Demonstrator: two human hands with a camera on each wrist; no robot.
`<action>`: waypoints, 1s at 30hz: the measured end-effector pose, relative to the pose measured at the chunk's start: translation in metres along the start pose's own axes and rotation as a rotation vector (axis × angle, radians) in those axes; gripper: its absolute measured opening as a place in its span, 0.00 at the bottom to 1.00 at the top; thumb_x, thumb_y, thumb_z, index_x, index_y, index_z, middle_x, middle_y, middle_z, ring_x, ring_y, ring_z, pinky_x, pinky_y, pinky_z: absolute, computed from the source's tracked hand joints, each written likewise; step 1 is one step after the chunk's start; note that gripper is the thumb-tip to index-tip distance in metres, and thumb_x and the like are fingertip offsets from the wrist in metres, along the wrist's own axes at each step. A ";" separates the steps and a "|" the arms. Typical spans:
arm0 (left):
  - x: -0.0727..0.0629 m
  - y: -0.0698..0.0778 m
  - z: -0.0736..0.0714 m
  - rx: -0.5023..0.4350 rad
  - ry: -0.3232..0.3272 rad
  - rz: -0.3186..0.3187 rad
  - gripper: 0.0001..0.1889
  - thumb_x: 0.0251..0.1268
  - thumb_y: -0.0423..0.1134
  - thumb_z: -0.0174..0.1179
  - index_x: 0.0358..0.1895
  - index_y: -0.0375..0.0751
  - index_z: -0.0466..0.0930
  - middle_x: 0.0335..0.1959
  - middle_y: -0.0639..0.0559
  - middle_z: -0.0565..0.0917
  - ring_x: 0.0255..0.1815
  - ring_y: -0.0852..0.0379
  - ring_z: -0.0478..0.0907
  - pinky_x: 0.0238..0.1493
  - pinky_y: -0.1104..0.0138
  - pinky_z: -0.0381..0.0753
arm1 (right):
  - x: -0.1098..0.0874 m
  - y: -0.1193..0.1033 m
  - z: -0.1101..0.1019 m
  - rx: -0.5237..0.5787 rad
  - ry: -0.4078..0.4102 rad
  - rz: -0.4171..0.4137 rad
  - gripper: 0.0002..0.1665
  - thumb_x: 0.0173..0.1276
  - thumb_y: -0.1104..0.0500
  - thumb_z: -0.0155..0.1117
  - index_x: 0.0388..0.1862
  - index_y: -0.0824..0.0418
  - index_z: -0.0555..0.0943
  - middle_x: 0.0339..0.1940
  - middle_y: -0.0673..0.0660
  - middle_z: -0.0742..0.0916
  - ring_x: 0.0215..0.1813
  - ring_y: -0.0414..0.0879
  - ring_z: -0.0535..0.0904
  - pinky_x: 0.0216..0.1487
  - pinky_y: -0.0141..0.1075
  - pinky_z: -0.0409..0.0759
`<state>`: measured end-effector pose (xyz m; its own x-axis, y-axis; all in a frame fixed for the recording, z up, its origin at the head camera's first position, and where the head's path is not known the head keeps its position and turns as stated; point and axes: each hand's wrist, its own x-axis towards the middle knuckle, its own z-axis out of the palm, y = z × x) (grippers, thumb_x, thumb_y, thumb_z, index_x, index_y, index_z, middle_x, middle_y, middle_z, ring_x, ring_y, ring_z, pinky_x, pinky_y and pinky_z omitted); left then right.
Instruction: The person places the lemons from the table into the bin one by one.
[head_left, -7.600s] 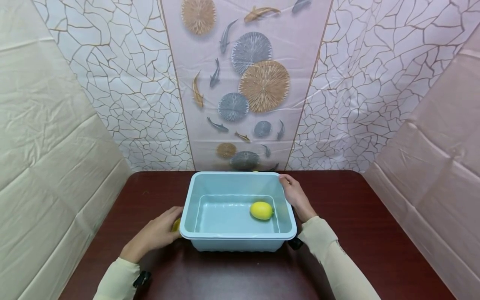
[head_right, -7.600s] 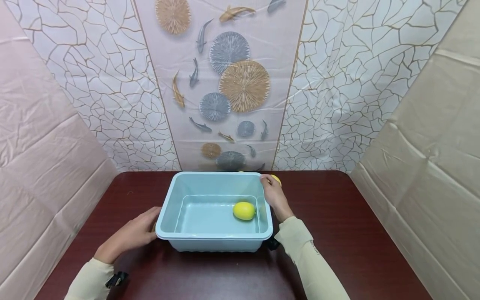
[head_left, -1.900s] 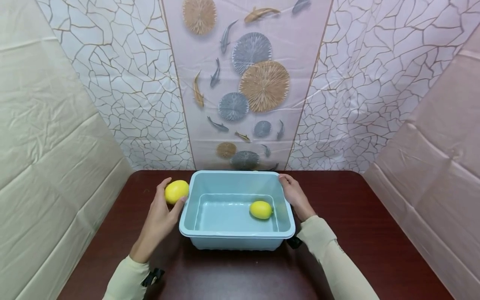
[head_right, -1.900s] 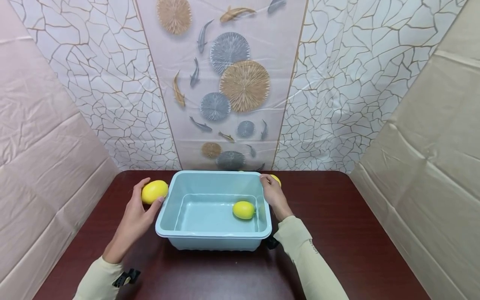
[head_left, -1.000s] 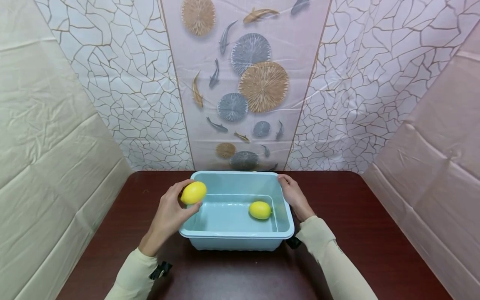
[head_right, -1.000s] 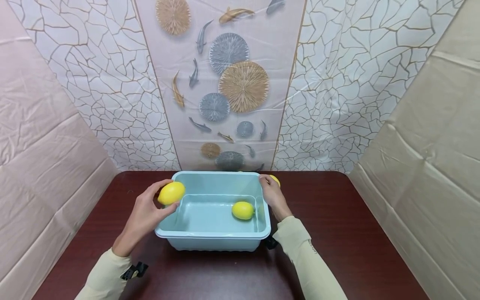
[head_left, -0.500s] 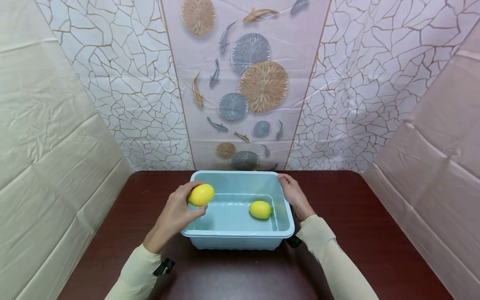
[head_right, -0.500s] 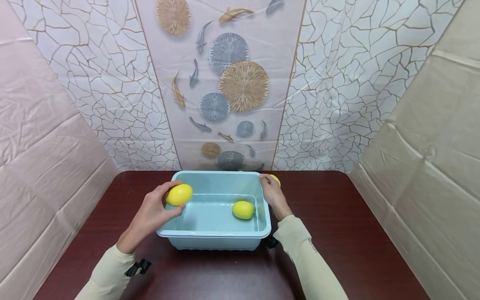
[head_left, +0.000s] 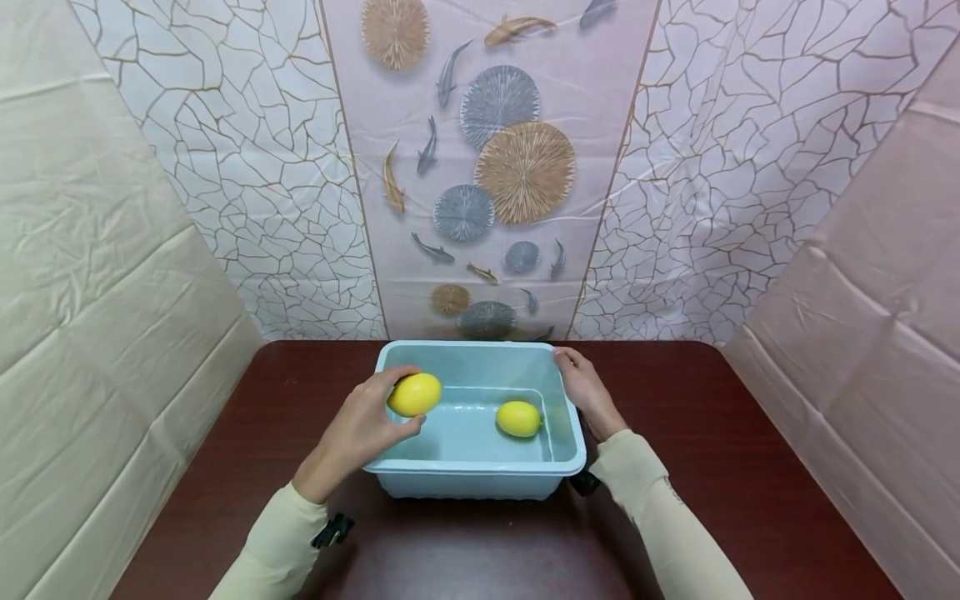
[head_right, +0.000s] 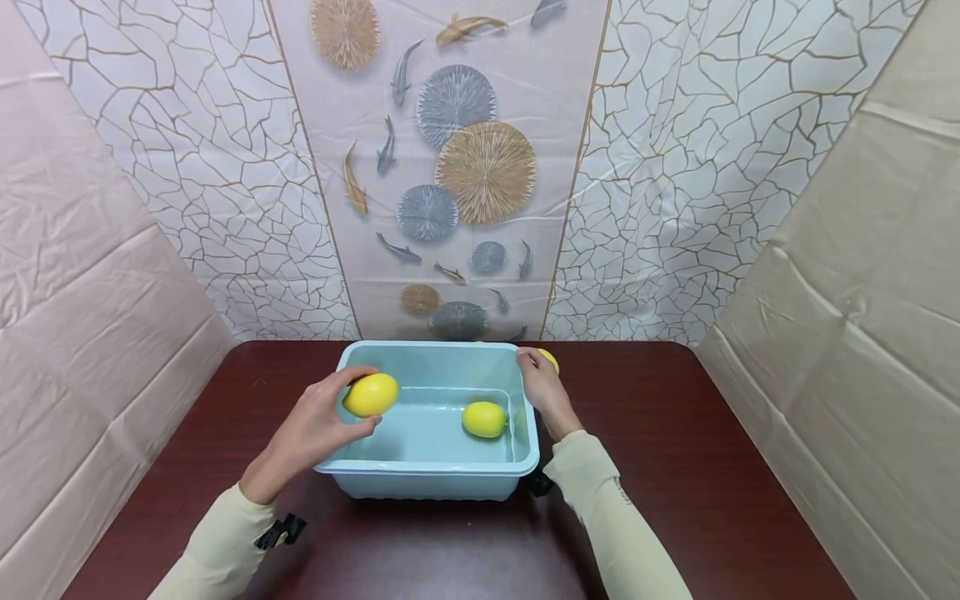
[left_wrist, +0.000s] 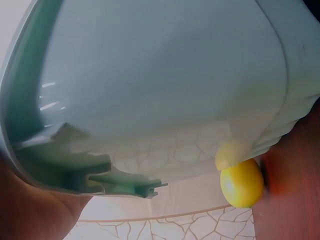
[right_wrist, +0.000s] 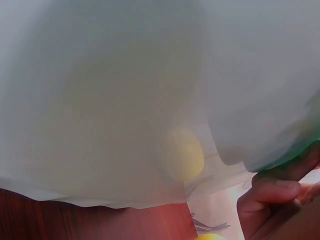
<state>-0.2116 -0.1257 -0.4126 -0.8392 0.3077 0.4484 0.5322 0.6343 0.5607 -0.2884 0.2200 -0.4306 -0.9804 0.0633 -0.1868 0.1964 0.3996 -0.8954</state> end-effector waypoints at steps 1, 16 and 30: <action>0.000 0.001 0.000 0.001 -0.008 0.000 0.32 0.52 0.36 0.81 0.63 0.40 0.80 0.54 0.49 0.85 0.46 0.53 0.81 0.48 0.56 0.84 | 0.000 0.000 0.000 -0.003 -0.001 -0.001 0.35 0.88 0.42 0.38 0.82 0.60 0.64 0.79 0.64 0.71 0.77 0.60 0.68 0.79 0.58 0.62; 0.001 0.005 0.004 0.025 -0.049 -0.033 0.32 0.54 0.42 0.82 0.62 0.42 0.81 0.55 0.51 0.86 0.47 0.55 0.82 0.48 0.57 0.84 | 0.000 0.000 0.000 -0.015 -0.010 -0.007 0.36 0.88 0.41 0.37 0.84 0.60 0.62 0.81 0.64 0.69 0.80 0.60 0.65 0.80 0.58 0.60; 0.002 0.004 0.006 0.057 -0.057 -0.012 0.31 0.53 0.44 0.82 0.60 0.43 0.82 0.52 0.53 0.86 0.46 0.56 0.80 0.47 0.58 0.83 | 0.000 -0.002 -0.001 -0.005 -0.009 0.013 0.35 0.89 0.41 0.38 0.83 0.59 0.62 0.81 0.64 0.69 0.80 0.60 0.65 0.80 0.58 0.60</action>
<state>-0.2117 -0.1180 -0.4140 -0.8512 0.3391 0.4005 0.5164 0.6772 0.5242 -0.2885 0.2204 -0.4286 -0.9774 0.0607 -0.2023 0.2094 0.4031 -0.8909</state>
